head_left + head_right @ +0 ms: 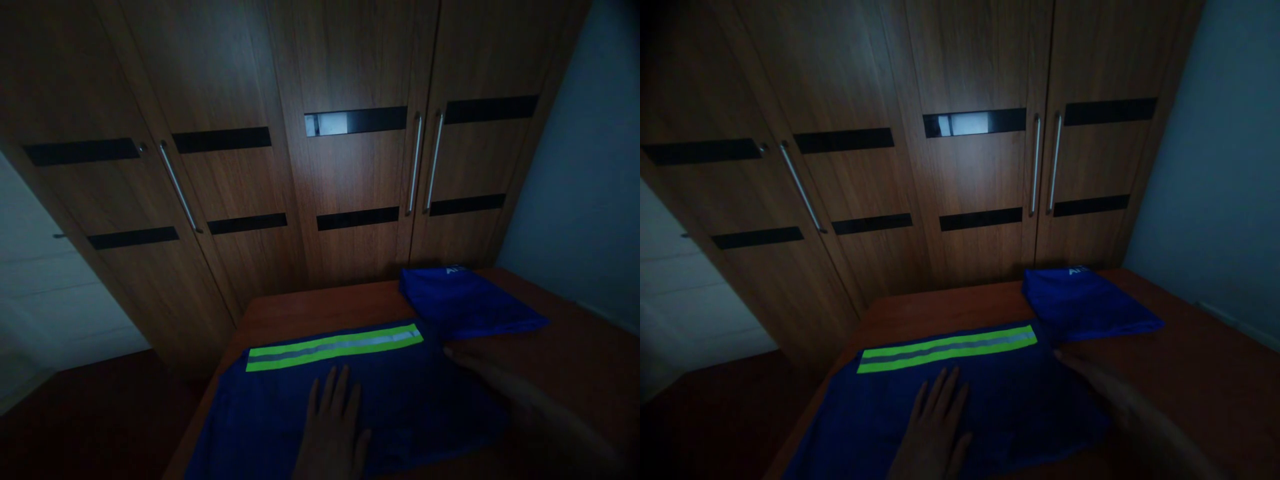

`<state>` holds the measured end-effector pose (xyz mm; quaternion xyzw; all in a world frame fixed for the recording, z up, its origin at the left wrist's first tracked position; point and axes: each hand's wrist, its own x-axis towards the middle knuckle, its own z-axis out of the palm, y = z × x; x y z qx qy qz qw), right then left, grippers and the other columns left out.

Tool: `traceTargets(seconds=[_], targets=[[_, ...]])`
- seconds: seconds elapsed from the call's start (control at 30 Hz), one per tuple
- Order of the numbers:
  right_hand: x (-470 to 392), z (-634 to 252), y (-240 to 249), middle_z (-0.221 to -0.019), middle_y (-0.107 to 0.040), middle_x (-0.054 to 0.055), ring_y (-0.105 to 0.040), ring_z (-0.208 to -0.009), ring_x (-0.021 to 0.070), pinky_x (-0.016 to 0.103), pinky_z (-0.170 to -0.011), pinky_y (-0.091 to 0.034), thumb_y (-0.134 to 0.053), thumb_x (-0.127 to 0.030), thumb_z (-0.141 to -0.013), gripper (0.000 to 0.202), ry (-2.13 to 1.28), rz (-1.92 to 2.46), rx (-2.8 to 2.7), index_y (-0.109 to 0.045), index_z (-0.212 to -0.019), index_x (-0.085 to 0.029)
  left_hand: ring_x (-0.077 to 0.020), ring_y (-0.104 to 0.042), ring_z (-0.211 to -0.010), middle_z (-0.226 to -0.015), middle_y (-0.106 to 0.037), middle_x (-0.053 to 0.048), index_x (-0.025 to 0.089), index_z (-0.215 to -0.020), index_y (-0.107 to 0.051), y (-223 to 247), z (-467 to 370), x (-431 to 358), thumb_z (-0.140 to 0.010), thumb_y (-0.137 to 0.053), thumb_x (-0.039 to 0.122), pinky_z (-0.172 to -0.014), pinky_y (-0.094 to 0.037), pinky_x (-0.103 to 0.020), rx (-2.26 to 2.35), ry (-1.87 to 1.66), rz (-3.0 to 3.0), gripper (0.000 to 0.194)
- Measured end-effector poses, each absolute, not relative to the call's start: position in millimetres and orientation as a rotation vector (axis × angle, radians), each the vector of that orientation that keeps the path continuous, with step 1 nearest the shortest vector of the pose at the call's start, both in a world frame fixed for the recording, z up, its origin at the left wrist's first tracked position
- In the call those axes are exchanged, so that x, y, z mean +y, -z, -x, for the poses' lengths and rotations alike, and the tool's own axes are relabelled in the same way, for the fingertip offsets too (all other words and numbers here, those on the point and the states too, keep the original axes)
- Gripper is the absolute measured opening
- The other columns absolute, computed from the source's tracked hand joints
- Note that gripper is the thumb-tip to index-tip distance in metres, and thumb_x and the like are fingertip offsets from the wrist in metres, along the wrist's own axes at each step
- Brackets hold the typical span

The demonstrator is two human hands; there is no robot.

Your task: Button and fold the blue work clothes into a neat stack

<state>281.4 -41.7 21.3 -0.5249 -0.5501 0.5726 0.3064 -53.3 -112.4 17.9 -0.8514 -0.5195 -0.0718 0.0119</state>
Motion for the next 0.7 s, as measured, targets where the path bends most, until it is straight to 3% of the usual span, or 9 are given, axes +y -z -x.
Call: traceTargets(seconds=[0.07, 0.23, 0.37, 0.47, 0.6, 0.7], targets=[[-41, -273, -30, -0.108, -0.069, 0.011, -0.064, -0.101, 0.0261, 0.043, -0.089, -0.05, -0.036, -0.061, -0.085, 0.055, -1.785, 1.354, -1.32, -0.064, -0.111, -0.022, -0.0345, -0.021, -0.137, -0.152, -0.018, -0.008, 0.029, -0.145, -0.021, -12, 50, -114, -0.09, -0.04, 0.042, -0.106, -0.028, -0.061, -1.612, 0.174, 2.698, 0.059], [-41, -257, -39, -0.107, -0.069, 0.011, -0.064, -0.1, 0.0263, 0.044, -0.088, -0.05, -0.035, -0.065, -0.084, 0.058, -1.913, 1.306, -1.226, -0.065, -0.11, -0.023, -0.0339, -0.016, -0.138, -0.153, -0.012, -0.008, 0.031, -0.146, -0.015, -10, 62, -117, -0.09, -0.041, 0.042, -0.107, -0.025, -0.062, -1.606, 0.134, 2.758, 0.063], [-46, -251, -39, -0.112, -0.067, 0.01, -0.062, -0.104, 0.0273, 0.045, -0.09, -0.049, -0.053, -0.051, -0.082, 0.042, -2.015, 1.2, -1.07, -0.062, -0.113, -0.024, -0.0347, -0.015, -0.138, -0.153, -0.01, -0.006, 0.033, -0.145, -0.014, -9, 68, -118, -0.089, -0.044, 0.043, -0.107, -0.023, -0.063, -1.605, 0.132, 2.813, 0.065], [-49, -254, -40, -0.117, -0.065, 0.008, -0.06, -0.107, 0.0272, 0.045, -0.093, -0.048, -0.059, -0.04, -0.08, 0.043, -1.953, 1.159, -1.005, -0.055, -0.121, -0.027, -0.0344, -0.013, -0.139, -0.153, -0.01, -0.006, 0.032, -0.145, -0.017, -11, 68, -120, -0.088, -0.045, 0.04, -0.108, -0.019, -0.062, -1.651, 0.125, 2.847, 0.064], [-53, -259, -52, -0.121, -0.062, 0.008, -0.057, -0.113, 0.0263, 0.041, -0.097, -0.045, -0.06, -0.037, -0.081, 0.05, -1.94, 1.14, -0.882, -0.048, -0.129, -0.026, -0.0293, -0.016, -0.14, -0.153, -0.015, -0.007, 0.027, -0.145, -0.023, -30, 65, -120, -0.089, -0.042, 0.043, -0.111, -0.02, -0.054, -1.77, 0.156, 2.857, 0.062], [-57, -258, -70, -0.121, -0.062, 0.009, -0.055, -0.114, 0.0267, 0.042, -0.099, -0.043, -0.061, -0.032, -0.081, 0.057, -1.966, 1.032, -0.808, -0.041, -0.134, -0.025, -0.0219, -0.02, -0.139, -0.153, -0.02, -0.005, 0.022, -0.145, -0.024, -48, 61, -105, -0.093, -0.03, 0.033, -0.113, -0.022, -0.046, -1.853, 0.265, 2.731, 0.054]])
